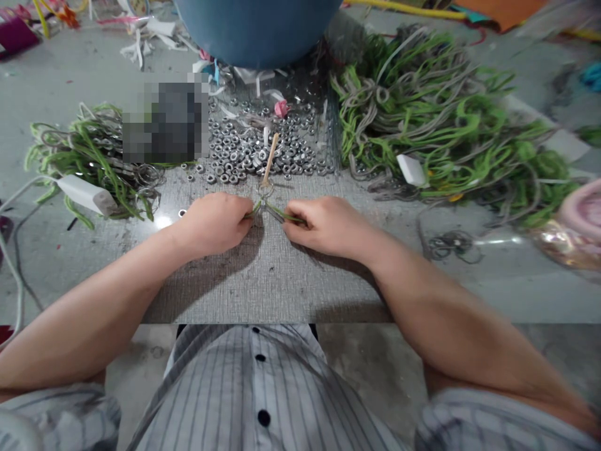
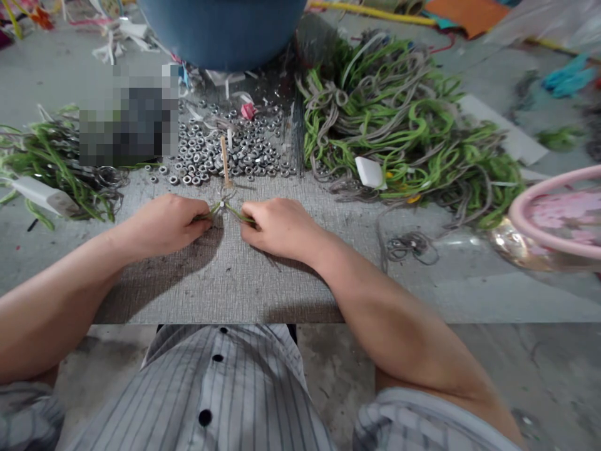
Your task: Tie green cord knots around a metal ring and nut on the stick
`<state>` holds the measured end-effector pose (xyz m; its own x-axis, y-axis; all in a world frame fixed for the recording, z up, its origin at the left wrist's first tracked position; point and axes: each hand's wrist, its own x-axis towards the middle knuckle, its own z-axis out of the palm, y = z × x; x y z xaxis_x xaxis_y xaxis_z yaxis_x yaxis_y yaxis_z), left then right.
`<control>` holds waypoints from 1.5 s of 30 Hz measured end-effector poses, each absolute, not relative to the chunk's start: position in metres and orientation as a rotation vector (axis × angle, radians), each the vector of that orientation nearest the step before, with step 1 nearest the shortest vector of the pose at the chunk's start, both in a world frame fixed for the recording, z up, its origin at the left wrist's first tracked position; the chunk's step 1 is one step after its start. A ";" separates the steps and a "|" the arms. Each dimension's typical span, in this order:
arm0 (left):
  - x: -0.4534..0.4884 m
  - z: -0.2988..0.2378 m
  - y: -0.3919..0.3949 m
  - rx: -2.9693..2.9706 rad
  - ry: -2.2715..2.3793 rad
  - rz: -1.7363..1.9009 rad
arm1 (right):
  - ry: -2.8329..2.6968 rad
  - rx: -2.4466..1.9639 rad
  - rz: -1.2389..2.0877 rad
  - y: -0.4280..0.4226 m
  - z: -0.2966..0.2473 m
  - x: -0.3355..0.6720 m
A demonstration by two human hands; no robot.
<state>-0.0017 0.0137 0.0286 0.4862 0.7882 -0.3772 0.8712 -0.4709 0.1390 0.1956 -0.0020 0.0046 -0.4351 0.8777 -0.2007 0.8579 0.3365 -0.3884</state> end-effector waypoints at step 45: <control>-0.003 0.027 0.019 2.357 1.329 -0.303 | -2.667 -1.564 0.644 -0.004 0.004 0.192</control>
<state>-0.0034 0.0187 0.0269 0.5206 0.7631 -0.3830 0.8537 -0.4580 0.2479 0.1922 -0.0043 0.0041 -0.5092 0.8331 -0.2158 0.8398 0.4261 -0.3364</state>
